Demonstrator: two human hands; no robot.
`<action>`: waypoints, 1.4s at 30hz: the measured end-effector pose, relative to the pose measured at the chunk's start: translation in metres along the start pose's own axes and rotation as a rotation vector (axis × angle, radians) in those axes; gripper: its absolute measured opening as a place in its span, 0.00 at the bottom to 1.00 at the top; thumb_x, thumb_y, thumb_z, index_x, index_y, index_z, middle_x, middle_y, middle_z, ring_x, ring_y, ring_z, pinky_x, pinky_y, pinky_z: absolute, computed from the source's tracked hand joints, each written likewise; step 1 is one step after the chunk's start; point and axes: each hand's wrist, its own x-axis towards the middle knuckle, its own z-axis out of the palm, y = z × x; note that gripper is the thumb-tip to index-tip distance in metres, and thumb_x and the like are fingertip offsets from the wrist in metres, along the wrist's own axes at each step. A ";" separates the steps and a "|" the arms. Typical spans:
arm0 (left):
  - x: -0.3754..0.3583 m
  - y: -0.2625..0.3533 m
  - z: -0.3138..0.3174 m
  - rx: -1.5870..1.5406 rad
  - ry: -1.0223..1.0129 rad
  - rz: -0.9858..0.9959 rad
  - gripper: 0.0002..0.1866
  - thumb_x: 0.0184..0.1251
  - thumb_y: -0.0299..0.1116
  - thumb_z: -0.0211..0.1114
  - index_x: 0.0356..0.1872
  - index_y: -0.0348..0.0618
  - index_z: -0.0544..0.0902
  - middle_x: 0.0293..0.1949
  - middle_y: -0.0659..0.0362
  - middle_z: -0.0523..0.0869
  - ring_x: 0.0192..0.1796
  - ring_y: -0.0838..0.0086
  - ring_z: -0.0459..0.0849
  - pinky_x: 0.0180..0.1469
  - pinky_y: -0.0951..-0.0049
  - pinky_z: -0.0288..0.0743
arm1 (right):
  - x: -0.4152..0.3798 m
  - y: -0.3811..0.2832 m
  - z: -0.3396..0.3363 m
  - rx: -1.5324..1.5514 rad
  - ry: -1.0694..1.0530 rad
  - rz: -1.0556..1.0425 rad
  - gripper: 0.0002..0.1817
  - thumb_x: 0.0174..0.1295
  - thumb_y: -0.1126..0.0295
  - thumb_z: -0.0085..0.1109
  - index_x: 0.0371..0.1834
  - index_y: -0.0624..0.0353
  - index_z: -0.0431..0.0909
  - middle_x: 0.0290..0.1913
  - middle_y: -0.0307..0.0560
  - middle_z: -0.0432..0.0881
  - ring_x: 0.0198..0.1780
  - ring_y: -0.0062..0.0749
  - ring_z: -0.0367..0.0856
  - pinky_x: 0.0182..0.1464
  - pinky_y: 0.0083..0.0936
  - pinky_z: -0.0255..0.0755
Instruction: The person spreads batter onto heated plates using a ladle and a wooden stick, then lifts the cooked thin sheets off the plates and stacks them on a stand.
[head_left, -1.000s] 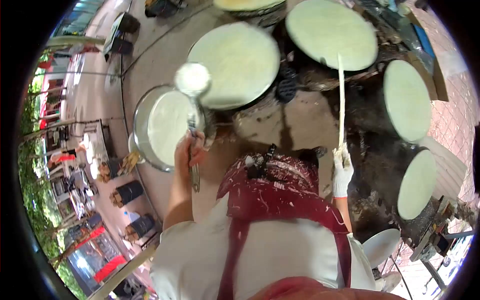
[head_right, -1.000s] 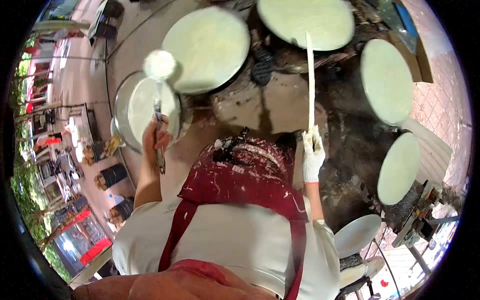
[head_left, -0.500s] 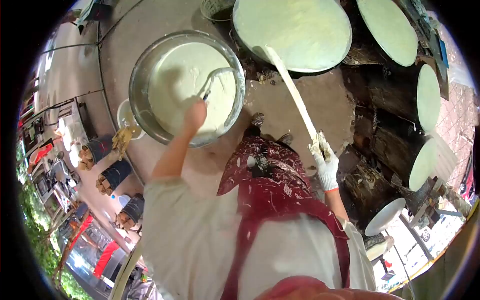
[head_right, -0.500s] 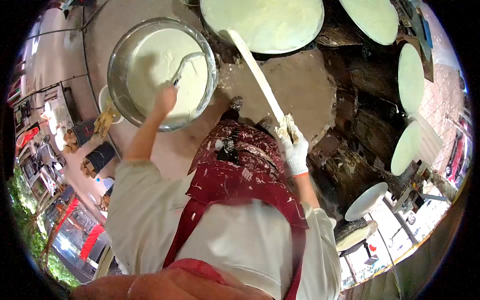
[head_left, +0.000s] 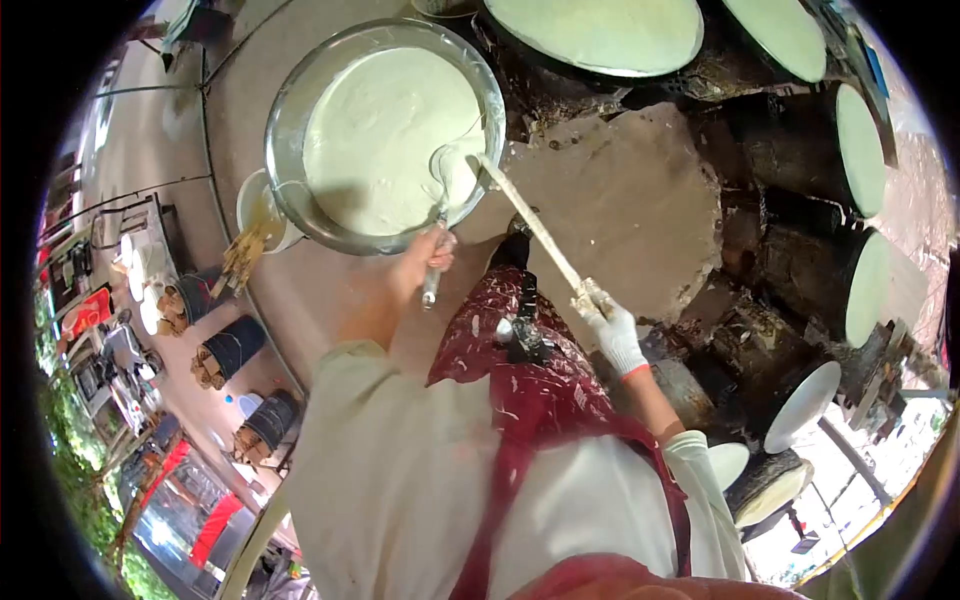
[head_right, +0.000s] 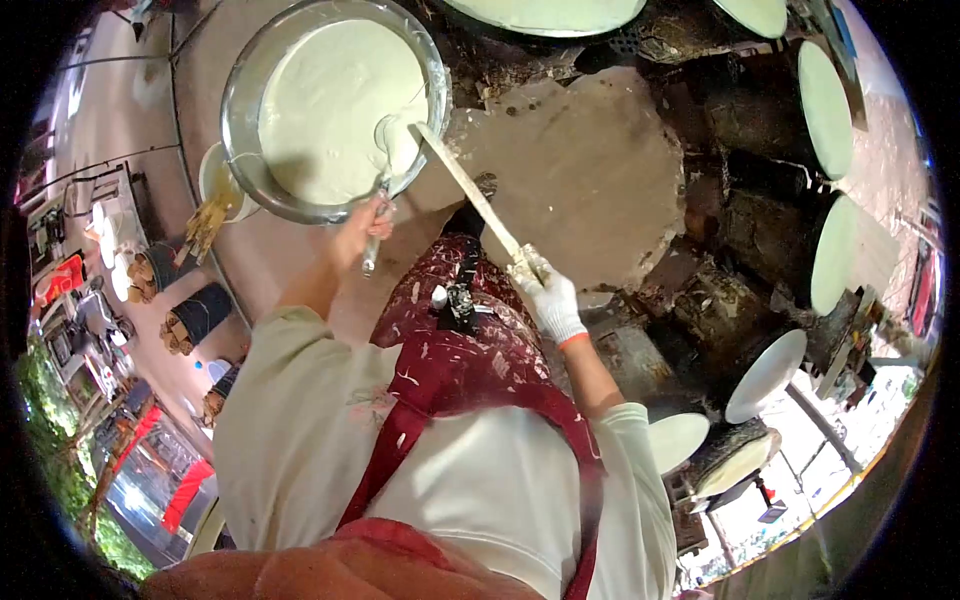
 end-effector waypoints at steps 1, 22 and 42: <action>-0.001 -0.013 0.006 -0.128 -0.091 0.044 0.17 0.77 0.47 0.48 0.37 0.43 0.73 0.13 0.71 0.58 0.12 0.83 0.54 0.16 0.78 0.54 | -0.013 -0.015 0.015 -0.103 -0.034 0.079 0.25 0.65 0.71 0.59 0.64 0.69 0.69 0.59 0.47 0.78 0.57 0.23 0.75 0.62 0.18 0.67; -0.267 0.140 0.088 -0.316 -0.530 0.790 0.17 0.79 0.42 0.45 0.44 0.36 0.73 0.15 0.72 0.62 0.08 0.89 0.57 0.21 0.81 0.56 | -0.154 0.012 0.012 0.431 0.267 -0.480 0.27 0.60 0.77 0.64 0.63 0.71 0.70 0.65 0.49 0.73 0.62 0.25 0.71 0.65 0.21 0.62; -0.076 0.098 0.436 0.716 -0.662 -0.202 0.14 0.78 0.38 0.47 0.43 0.35 0.74 0.16 0.71 0.64 0.09 0.88 0.57 0.13 0.82 0.56 | -0.196 0.058 -0.088 0.755 1.196 -0.145 0.20 0.61 0.68 0.66 0.54 0.68 0.79 0.60 0.46 0.79 0.57 0.23 0.74 0.62 0.20 0.65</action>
